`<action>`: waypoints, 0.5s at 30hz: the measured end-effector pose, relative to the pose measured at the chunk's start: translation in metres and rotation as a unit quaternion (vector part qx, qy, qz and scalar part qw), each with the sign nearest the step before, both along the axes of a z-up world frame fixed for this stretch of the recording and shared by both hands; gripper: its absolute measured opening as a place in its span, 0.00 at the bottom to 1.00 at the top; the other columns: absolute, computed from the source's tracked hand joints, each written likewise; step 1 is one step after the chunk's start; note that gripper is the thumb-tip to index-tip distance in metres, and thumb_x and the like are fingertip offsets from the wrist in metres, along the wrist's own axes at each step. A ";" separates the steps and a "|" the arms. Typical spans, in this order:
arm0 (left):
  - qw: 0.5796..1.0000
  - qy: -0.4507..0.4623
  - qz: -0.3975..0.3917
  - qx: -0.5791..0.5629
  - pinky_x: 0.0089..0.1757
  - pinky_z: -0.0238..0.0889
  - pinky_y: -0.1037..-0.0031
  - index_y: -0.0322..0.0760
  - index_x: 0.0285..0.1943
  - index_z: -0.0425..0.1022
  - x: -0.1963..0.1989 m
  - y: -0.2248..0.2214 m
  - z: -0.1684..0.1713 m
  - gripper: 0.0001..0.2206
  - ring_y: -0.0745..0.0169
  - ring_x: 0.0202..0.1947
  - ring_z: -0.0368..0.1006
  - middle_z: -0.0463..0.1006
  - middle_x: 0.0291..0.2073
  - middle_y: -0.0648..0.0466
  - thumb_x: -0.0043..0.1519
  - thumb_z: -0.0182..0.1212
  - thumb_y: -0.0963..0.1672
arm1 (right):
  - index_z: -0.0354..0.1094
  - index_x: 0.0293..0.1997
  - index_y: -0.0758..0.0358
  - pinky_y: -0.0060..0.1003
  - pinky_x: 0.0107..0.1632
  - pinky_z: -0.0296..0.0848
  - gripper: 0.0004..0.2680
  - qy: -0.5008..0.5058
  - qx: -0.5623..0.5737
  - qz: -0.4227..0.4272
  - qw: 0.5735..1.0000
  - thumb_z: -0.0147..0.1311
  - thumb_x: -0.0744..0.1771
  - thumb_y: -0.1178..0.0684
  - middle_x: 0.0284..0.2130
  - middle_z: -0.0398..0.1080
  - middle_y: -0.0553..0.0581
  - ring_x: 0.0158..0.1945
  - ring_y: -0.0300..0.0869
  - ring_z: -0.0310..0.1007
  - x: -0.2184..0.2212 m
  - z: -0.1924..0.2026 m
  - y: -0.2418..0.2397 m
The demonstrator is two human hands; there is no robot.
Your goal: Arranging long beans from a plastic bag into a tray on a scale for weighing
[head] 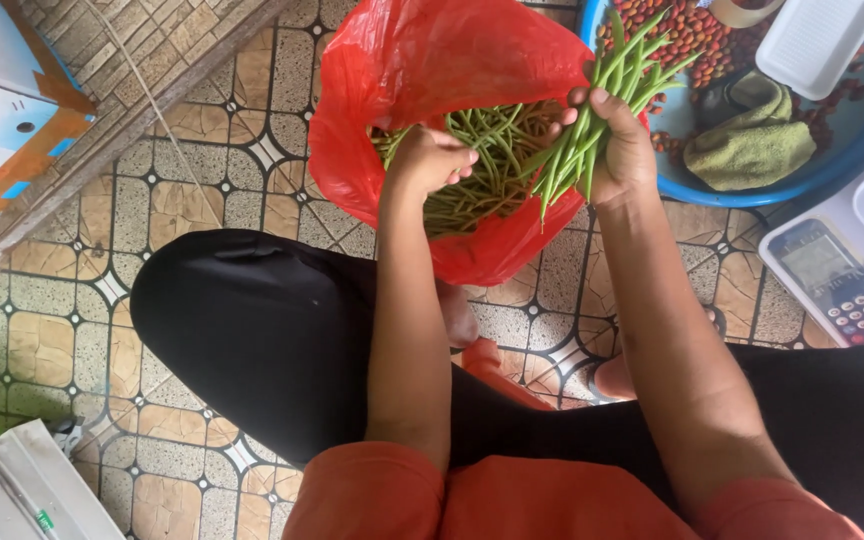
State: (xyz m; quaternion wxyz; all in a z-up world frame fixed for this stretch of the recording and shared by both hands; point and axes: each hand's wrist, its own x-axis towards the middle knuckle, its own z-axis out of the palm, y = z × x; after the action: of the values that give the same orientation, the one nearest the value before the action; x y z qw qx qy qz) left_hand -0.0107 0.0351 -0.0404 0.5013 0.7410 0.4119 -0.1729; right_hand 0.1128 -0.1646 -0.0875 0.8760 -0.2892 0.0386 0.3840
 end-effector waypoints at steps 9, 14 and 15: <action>0.954 -0.248 -0.023 -0.167 0.28 0.69 0.88 0.33 0.50 0.82 -0.009 -0.005 0.046 0.11 0.75 0.25 0.76 0.83 0.31 0.54 0.61 0.67 0.43 | 0.69 0.40 0.59 0.40 0.42 0.79 0.06 -0.014 -0.010 0.052 0.998 0.64 0.65 0.56 0.33 0.76 0.51 0.34 0.39 0.76 -0.013 0.012 0.007; 0.922 -0.342 -0.049 -0.174 0.30 0.71 0.87 0.33 0.49 0.82 -0.004 -0.013 0.042 0.08 0.75 0.27 0.75 0.83 0.30 0.56 0.62 0.67 0.39 | 0.72 0.43 0.60 0.36 0.44 0.79 0.08 -0.041 -0.003 0.130 0.991 0.63 0.65 0.51 0.35 0.75 0.50 0.36 0.38 0.76 -0.023 0.012 0.013; 0.899 -0.406 -0.095 -0.135 0.31 0.76 0.83 0.31 0.48 0.81 -0.004 -0.016 0.044 0.07 0.71 0.27 0.77 0.82 0.30 0.53 0.62 0.65 0.37 | 0.70 0.47 0.62 0.37 0.41 0.79 0.12 -0.042 -0.030 0.132 0.990 0.63 0.65 0.47 0.34 0.75 0.54 0.34 0.42 0.76 -0.024 0.011 0.014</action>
State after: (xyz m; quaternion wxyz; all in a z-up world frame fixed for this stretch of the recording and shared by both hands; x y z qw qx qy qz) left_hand -0.0142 0.0188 0.0038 0.7012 0.7079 0.0734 0.0424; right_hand 0.0884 -0.1508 -0.0762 0.8092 -0.3339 -0.0255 0.4827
